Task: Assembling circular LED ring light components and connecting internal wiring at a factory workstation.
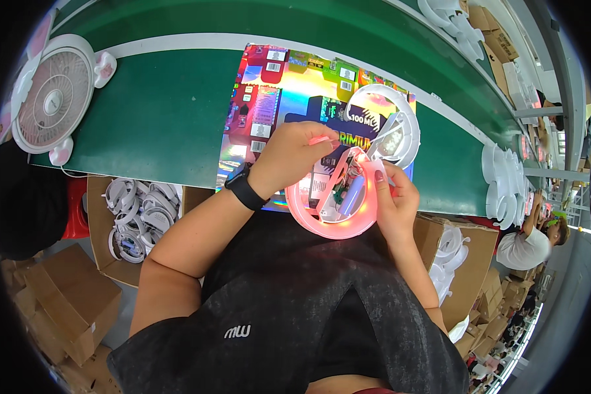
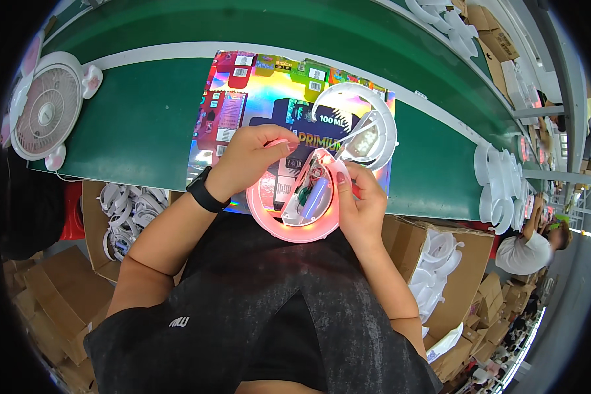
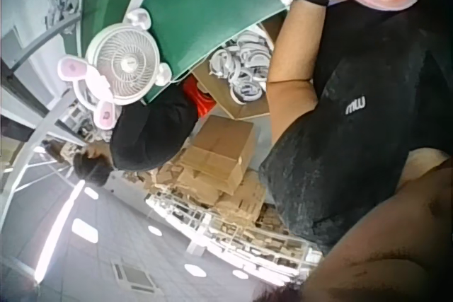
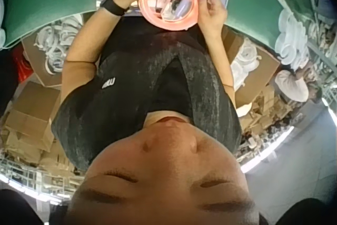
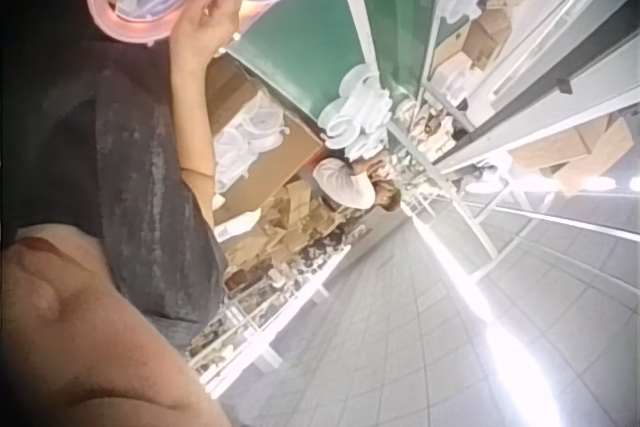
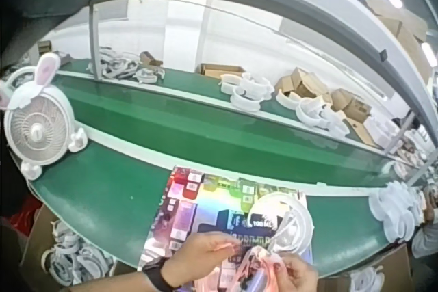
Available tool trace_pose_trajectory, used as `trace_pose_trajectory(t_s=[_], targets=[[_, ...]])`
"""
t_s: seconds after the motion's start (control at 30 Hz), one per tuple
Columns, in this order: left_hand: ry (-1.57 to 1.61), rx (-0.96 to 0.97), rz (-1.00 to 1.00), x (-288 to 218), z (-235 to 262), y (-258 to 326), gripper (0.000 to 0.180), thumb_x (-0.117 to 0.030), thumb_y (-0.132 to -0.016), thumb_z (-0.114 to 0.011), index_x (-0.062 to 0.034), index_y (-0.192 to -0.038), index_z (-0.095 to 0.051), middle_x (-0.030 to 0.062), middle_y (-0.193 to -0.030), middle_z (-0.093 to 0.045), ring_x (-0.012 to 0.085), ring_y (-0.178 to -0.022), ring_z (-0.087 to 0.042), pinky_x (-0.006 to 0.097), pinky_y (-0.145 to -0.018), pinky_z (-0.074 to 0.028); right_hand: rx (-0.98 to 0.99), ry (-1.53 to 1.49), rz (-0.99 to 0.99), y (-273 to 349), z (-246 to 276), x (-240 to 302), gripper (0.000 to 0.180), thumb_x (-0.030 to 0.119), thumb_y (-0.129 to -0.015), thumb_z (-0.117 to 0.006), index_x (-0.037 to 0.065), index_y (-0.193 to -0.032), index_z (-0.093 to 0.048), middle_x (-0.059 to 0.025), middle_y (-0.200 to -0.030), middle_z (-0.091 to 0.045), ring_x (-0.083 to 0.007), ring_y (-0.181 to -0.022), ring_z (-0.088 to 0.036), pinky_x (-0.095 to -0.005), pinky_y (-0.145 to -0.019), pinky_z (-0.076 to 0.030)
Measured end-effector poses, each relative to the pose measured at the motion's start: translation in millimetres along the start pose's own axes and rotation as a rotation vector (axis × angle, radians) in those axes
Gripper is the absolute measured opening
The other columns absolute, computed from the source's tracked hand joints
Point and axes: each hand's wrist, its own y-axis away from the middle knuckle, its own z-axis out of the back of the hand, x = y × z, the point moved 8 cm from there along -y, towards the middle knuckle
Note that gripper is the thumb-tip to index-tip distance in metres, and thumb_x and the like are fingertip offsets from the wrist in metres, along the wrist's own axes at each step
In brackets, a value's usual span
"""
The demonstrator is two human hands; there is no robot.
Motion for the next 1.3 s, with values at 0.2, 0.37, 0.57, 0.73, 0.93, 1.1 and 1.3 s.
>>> trace_pose_trajectory(t_s=[0.2, 0.37, 0.57, 0.73, 0.93, 1.1, 1.3], targets=[[-0.113, -0.058, 0.004, -9.7, 6.7, 1.8, 0.022, -0.011, -0.089, -0.064, 0.0025, -0.105, -0.069, 0.0097, -0.095, -0.072, 0.0143, -0.089, -0.067, 0.027, -0.079, -0.052, -0.046, 0.062, 0.053, -4.0, 2.5, 10.6, 0.016, 0.004, -0.091, -0.063, -0.004, -0.104, -0.066, -0.0137, -0.108, -0.065, -0.0224, -0.097, -0.064, -0.0304, -0.081, -0.053], [-0.312, -0.077, -0.129, -21.6, 1.8, 7.7, 0.022, -0.011, -0.089, -0.062, -0.0017, -0.108, -0.069, 0.0118, -0.099, -0.072, 0.0218, -0.087, -0.069, 0.031, -0.077, -0.053, -0.100, 0.340, 0.273, -1.7, -1.8, 25.0, 0.032, 0.001, -0.085, -0.064, -0.001, -0.117, -0.062, -0.0173, -0.117, -0.058, -0.0326, -0.107, -0.055, -0.0381, -0.091, -0.045], [-0.998, 0.006, -0.297, -48.2, -14.3, 8.5, 0.037, -0.020, -0.092, -0.056, -0.0022, -0.124, -0.058, 0.0156, -0.125, -0.060, 0.0331, -0.116, -0.055, 0.043, -0.095, -0.045, -0.190, 0.461, 0.315, -0.9, 6.4, 37.3, 0.031, 0.007, -0.080, -0.069, -0.002, -0.108, -0.059, -0.0165, -0.115, -0.055, -0.0350, -0.111, -0.049, -0.0417, -0.096, -0.039], [-0.595, -0.332, -0.397, -45.1, 18.5, 29.0, 0.046, -0.038, -0.098, -0.051, 0.0024, -0.115, -0.061, 0.0175, -0.105, -0.065, 0.0343, -0.101, -0.060, 0.042, -0.085, -0.046, -0.085, 0.478, 0.024, 26.1, 13.4, 20.1, 0.025, 0.019, -0.082, -0.072, 0.000, -0.095, -0.062, -0.0121, -0.084, -0.061, -0.0292, -0.081, -0.059, -0.0389, -0.073, -0.048], [-0.184, -0.101, 0.044, -17.5, 4.7, 44.6, 0.044, -0.035, -0.101, -0.047, 0.0037, -0.111, -0.064, 0.0139, -0.100, -0.067, 0.0254, -0.090, -0.065, 0.034, -0.082, -0.050, -0.047, 0.393, 0.195, 23.6, 11.6, 11.4, 0.023, 0.015, -0.086, -0.067, 0.000, -0.104, -0.067, -0.0146, -0.094, -0.064, -0.0298, -0.089, -0.061, -0.0370, -0.078, -0.048], [0.646, 0.005, 0.361, -2.9, -15.0, 54.1, 0.045, -0.033, -0.103, -0.049, 0.0057, -0.123, -0.058, 0.0106, -0.106, -0.067, 0.0171, -0.095, -0.065, 0.027, -0.085, -0.050, -0.081, 0.295, 0.280, 26.9, 12.2, 7.1, 0.023, 0.013, -0.088, -0.065, -0.001, -0.106, -0.067, -0.0149, -0.100, -0.065, -0.0284, -0.094, -0.062, -0.0353, -0.083, -0.048], [0.296, -0.007, 0.126, -18.1, -19.2, 59.6, 0.043, -0.025, -0.097, -0.058, 0.0015, -0.130, -0.053, 0.0116, -0.099, -0.069, 0.0196, -0.083, -0.067, 0.031, -0.077, -0.053, -0.043, -0.280, 0.009, 22.7, 8.0, -29.4, 0.026, 0.016, -0.100, -0.050, -0.001, -0.118, -0.058, -0.0078, -0.117, -0.060, -0.0160, -0.105, -0.057, -0.0287, -0.093, -0.044]])
